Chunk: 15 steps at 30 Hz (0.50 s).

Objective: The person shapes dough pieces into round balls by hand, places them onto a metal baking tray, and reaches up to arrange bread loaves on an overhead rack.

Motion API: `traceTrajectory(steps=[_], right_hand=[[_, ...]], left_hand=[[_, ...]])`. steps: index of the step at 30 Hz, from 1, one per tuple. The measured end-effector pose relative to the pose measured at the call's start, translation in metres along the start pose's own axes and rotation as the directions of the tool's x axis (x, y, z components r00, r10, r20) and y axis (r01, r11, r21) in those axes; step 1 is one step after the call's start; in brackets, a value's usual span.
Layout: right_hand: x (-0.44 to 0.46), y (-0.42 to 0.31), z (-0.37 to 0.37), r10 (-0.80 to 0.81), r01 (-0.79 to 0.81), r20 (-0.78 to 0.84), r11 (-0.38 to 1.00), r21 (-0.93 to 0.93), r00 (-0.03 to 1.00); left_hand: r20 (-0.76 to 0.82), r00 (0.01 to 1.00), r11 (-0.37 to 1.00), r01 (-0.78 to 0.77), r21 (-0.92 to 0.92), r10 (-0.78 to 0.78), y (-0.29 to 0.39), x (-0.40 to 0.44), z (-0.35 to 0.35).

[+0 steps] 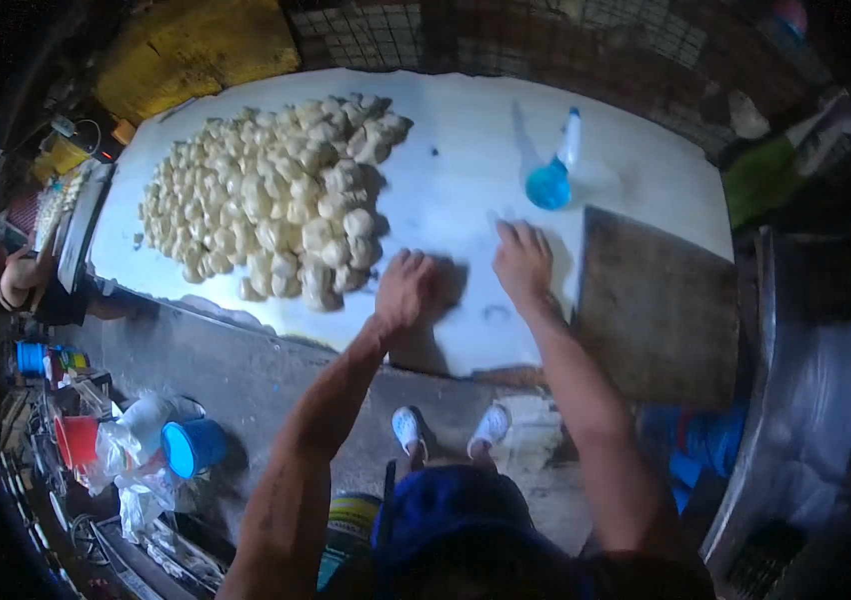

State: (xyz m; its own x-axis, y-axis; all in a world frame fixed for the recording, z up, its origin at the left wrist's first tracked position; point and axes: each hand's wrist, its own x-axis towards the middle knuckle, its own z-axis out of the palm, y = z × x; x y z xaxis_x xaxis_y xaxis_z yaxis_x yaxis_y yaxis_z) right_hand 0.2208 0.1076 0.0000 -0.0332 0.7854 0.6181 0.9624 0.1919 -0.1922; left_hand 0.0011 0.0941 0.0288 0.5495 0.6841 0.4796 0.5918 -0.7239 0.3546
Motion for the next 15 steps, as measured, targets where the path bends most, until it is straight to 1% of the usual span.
traceTrajectory(steps=[1, 2, 4, 6, 7, 10, 12, 13, 14, 15], right_hand=[[-0.047, -0.007, -0.013, 0.026, -0.025, 0.055, 1.000, -0.010, 0.998], [-0.063, -0.006, -0.021, 0.043, -0.044, 0.104, 0.999, 0.008, 0.994], [-0.076, -0.017, -0.048, 0.072, -0.081, 0.170, 0.996, 0.049, 0.983], [-0.081, -0.021, -0.057, 0.085, -0.113, 0.246, 0.989, 0.099, 0.965], [-0.067, -0.017, -0.059, 0.085, -0.111, 0.240, 0.989, 0.098, 0.967], [-0.038, -0.001, -0.039, 0.103, -0.097, 0.142, 0.994, -0.049, 0.984], [-0.007, 0.009, -0.016, 0.083, -0.074, 0.058, 0.988, -0.137, 0.995], [-0.039, 0.000, -0.016, 0.109, -0.096, 0.093, 0.986, -0.133, 0.990], [-0.072, -0.008, -0.027, 0.151, -0.137, 0.148, 0.986, -0.097, 0.977], [-0.077, -0.008, -0.032, 0.161, -0.154, 0.155, 0.986, -0.059, 0.975]], left_hand=[[0.039, 0.999, 0.999, 0.024, -0.041, -0.023, 0.018, -0.044, 0.011], [0.058, 0.998, 1.000, 0.007, -0.029, -0.005, 0.024, -0.063, 0.017], [0.087, 0.995, 0.999, -0.050, 0.018, 0.048, 0.035, -0.090, 0.007], [0.118, 0.990, 0.993, -0.089, 0.074, 0.080, 0.033, -0.110, 0.006], [0.115, 0.990, 0.993, -0.094, 0.076, 0.085, 0.034, -0.093, 0.003], [0.065, 0.998, 0.999, -0.005, 0.037, 0.003, 0.023, -0.053, 0.014], [0.011, 0.998, 0.998, 0.055, 0.031, -0.055, 0.006, -0.021, 0.021], [0.050, 0.996, 0.998, 0.069, 0.016, -0.069, 0.013, -0.049, 0.024], [0.106, 0.990, 0.995, 0.093, -0.038, -0.088, 0.030, -0.078, 0.026], [0.114, 0.990, 0.993, 0.094, -0.068, -0.086, 0.036, -0.085, 0.026]])
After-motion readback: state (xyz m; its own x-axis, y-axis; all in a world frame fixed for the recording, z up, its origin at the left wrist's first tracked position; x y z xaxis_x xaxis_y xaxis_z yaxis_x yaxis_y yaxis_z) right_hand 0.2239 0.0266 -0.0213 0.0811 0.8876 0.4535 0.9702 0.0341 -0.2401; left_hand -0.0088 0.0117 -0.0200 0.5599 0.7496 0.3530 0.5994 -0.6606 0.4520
